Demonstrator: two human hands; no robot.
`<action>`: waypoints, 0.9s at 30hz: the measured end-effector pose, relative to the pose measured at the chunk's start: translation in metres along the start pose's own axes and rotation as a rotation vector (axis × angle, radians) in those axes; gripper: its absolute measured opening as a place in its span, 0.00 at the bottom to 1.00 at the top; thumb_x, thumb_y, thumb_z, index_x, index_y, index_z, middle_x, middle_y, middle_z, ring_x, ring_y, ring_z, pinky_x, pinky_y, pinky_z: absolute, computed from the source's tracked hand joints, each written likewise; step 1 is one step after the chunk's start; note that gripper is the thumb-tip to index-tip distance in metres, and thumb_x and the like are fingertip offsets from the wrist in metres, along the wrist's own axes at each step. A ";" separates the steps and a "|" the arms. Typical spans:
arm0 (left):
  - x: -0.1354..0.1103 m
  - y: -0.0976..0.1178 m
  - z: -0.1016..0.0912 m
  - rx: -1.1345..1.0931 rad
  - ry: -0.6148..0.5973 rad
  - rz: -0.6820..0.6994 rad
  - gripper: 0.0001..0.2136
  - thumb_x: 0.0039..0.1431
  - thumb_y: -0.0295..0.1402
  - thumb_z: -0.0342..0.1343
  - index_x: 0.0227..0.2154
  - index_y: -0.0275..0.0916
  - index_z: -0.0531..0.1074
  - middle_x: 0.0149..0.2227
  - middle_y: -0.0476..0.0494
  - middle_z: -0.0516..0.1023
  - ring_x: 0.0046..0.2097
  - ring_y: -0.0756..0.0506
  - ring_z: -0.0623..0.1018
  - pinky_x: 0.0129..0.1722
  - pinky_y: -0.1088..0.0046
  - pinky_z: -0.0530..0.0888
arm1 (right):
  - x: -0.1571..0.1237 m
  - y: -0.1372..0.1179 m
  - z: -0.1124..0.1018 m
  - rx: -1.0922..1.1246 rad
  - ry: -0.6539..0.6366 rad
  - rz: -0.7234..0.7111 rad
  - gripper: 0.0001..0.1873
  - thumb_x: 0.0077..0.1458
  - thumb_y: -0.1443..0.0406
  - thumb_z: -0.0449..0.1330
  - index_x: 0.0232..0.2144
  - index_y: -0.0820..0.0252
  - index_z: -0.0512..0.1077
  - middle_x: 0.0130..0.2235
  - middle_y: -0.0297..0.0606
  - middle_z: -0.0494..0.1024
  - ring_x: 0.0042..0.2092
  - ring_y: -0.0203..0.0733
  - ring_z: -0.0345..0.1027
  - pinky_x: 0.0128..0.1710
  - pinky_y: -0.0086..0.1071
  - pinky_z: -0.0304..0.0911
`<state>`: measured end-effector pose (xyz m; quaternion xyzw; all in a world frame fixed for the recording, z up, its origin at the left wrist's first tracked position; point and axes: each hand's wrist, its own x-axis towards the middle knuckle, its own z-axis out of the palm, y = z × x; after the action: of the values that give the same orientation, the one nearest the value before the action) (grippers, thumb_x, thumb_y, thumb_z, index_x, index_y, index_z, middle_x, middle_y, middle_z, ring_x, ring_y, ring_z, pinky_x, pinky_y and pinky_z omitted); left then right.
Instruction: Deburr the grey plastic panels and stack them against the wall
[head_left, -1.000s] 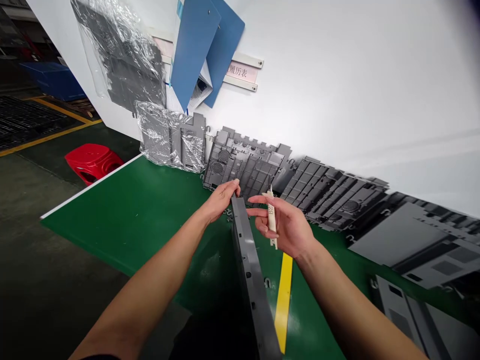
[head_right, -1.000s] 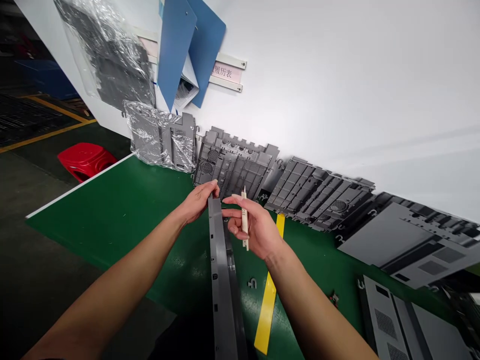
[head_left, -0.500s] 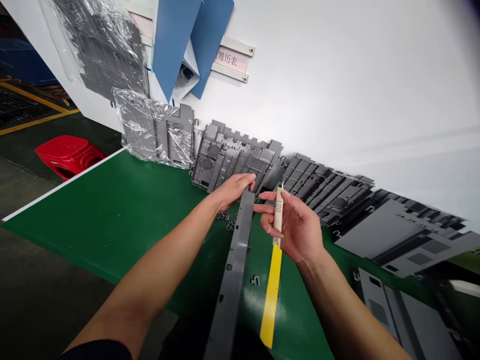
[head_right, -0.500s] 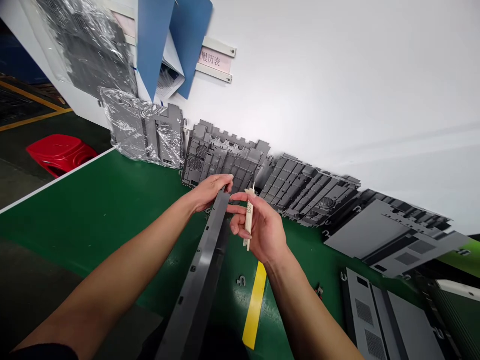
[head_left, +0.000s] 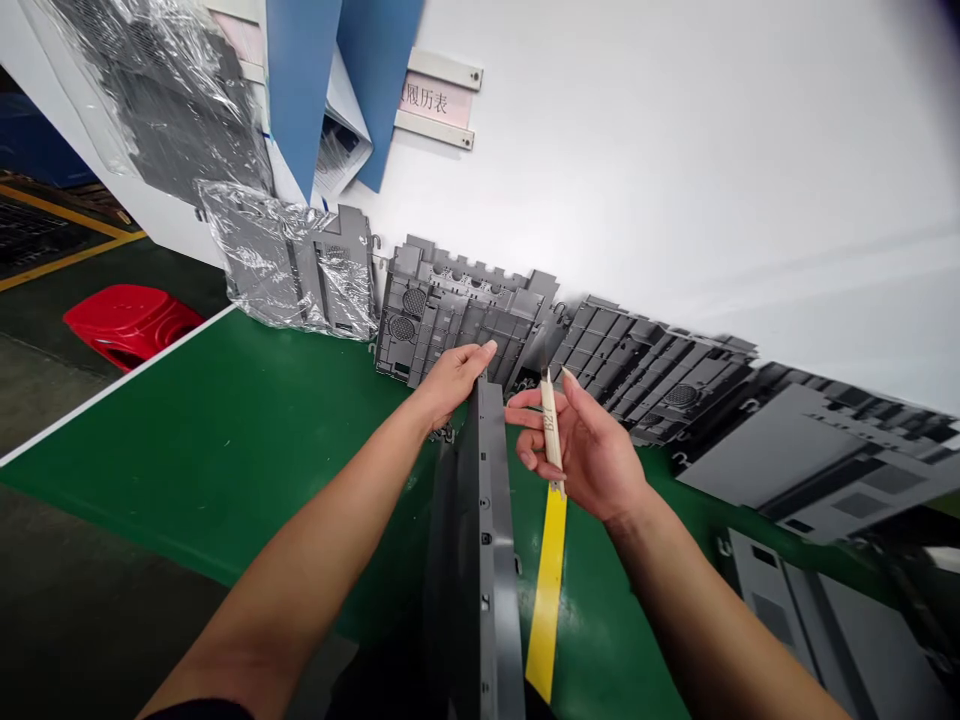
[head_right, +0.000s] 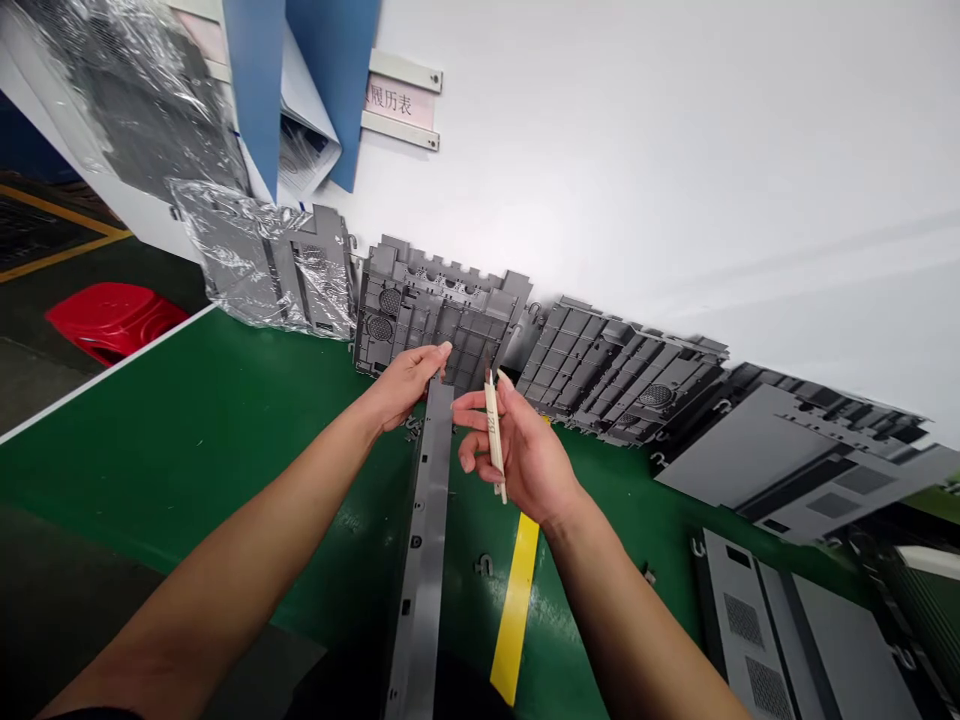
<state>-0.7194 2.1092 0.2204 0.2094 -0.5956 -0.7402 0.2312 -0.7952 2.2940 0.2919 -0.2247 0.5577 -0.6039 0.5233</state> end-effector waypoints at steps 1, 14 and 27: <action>-0.003 0.001 -0.001 -0.024 -0.008 -0.033 0.25 0.58 0.60 0.59 0.25 0.41 0.66 0.25 0.53 0.60 0.26 0.51 0.61 0.25 0.73 0.60 | -0.001 0.003 -0.004 -0.042 0.012 0.011 0.31 0.63 0.38 0.54 0.42 0.57 0.77 0.47 0.47 0.81 0.28 0.39 0.69 0.20 0.32 0.41; -0.011 -0.004 -0.020 -0.201 0.029 -0.148 0.24 0.53 0.57 0.66 0.25 0.40 0.69 0.29 0.50 0.68 0.30 0.50 0.67 0.27 0.75 0.66 | 0.021 -0.021 0.008 -1.370 -0.019 -0.096 0.26 0.71 0.44 0.44 0.29 0.53 0.63 0.25 0.29 0.65 0.27 0.39 0.56 0.29 0.34 0.49; -0.015 -0.009 -0.028 -0.236 -0.031 -0.090 0.24 0.55 0.58 0.63 0.26 0.40 0.70 0.31 0.49 0.67 0.33 0.49 0.68 0.30 0.74 0.68 | 0.031 -0.033 0.036 -1.974 0.101 -0.079 0.33 0.71 0.46 0.34 0.29 0.54 0.70 0.28 0.43 0.78 0.32 0.52 0.73 0.29 0.37 0.46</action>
<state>-0.6918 2.0984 0.2065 0.1959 -0.4980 -0.8179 0.2116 -0.7882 2.2453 0.3221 -0.5526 0.8247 0.1063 0.0564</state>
